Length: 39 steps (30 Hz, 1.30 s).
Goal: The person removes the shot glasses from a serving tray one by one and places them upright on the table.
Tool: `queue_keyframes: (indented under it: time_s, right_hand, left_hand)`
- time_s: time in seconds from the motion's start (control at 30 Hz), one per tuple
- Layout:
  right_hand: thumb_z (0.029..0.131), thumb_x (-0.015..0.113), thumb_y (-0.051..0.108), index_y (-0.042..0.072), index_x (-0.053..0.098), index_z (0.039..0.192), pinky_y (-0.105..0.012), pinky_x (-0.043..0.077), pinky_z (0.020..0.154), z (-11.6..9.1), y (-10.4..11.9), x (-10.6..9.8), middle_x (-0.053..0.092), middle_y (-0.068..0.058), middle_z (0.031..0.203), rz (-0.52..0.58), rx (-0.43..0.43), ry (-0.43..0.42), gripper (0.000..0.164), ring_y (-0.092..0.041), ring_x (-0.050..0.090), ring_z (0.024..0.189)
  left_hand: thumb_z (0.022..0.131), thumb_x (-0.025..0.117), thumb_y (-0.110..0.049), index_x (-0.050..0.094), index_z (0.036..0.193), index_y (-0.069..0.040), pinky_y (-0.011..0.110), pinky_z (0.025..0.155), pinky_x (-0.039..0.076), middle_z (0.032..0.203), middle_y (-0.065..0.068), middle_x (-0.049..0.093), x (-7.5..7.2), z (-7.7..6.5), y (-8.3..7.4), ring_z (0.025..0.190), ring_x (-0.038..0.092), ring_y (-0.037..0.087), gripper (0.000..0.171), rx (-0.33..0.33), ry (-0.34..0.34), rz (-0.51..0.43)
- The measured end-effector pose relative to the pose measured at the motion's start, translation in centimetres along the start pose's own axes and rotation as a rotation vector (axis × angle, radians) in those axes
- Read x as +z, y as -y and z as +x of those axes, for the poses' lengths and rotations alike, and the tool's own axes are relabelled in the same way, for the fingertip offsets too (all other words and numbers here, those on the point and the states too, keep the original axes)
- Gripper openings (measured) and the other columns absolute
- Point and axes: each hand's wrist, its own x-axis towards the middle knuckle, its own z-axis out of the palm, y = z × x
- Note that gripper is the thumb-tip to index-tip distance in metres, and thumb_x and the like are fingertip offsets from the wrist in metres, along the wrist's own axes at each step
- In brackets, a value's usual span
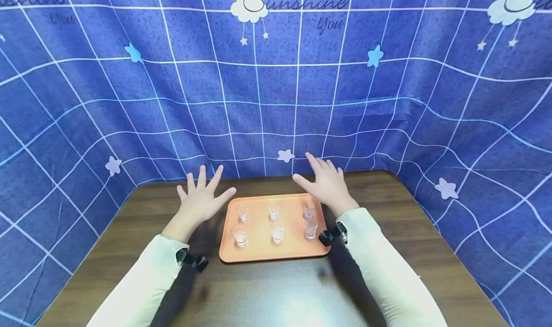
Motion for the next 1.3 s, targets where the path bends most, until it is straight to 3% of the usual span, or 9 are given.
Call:
queue_keyframes:
  time_s: [0.3,0.57,0.8,1.03,1.3]
  right_hand:
    - [0.094,0.054,0.064,0.016,0.034,0.159,-0.062,0.03,0.113,-0.4,-2.0,1.6,0.048,-0.016,0.153,0.063,-0.035,-0.059,0.083,-0.043,0.042,0.14]
    - [0.094,0.061,0.056,0.01,0.046,0.151,-0.061,0.034,0.108,-1.2,-3.7,3.0,0.054,-0.017,0.147,0.004,-0.1,-0.127,0.075,-0.039,0.049,0.135]
    - [0.094,0.063,0.053,0.008,0.051,0.147,-0.06,0.037,0.108,-2.2,-5.7,4.3,0.058,-0.017,0.142,-0.026,-0.138,-0.123,0.071,-0.039,0.053,0.131]
    - [0.094,0.064,0.053,0.007,0.053,0.145,-0.06,0.038,0.107,-3.4,-7.6,5.8,0.06,-0.017,0.14,-0.012,-0.15,-0.097,0.07,-0.039,0.053,0.13]
    - [0.092,0.067,0.049,0.005,0.054,0.144,-0.06,0.038,0.107,-4.3,-8.5,6.9,0.059,-0.017,0.141,0.014,-0.17,-0.101,0.069,-0.04,0.053,0.13]
  left_hand:
    - [0.087,0.025,-0.089,0.01,0.164,-0.034,0.079,0.105,-0.015,0.168,0.021,-0.008,1.3,-0.6,1.3,0.148,-0.018,0.052,0.095,0.003,0.0,-0.011]
    - [0.09,0.032,-0.083,0.016,0.163,-0.034,0.08,0.105,-0.013,0.168,0.023,-0.002,3.0,-1.1,2.6,0.148,-0.012,0.055,0.089,0.011,-0.015,-0.02]
    - [0.091,0.029,-0.083,0.017,0.163,-0.033,0.079,0.106,-0.012,0.168,0.022,-0.001,4.2,-1.5,3.3,0.149,-0.01,0.054,0.089,0.007,0.009,-0.006]
    - [0.096,0.04,-0.074,0.022,0.163,-0.032,0.078,0.107,-0.011,0.168,0.022,0.003,5.7,-1.9,4.0,0.15,-0.007,0.053,0.081,0.003,0.028,-0.032]
    - [0.093,0.029,-0.081,0.022,0.163,-0.032,0.078,0.108,-0.011,0.168,0.021,0.004,7.2,-2.2,5.0,0.15,-0.005,0.053,0.085,-0.013,0.045,-0.02]
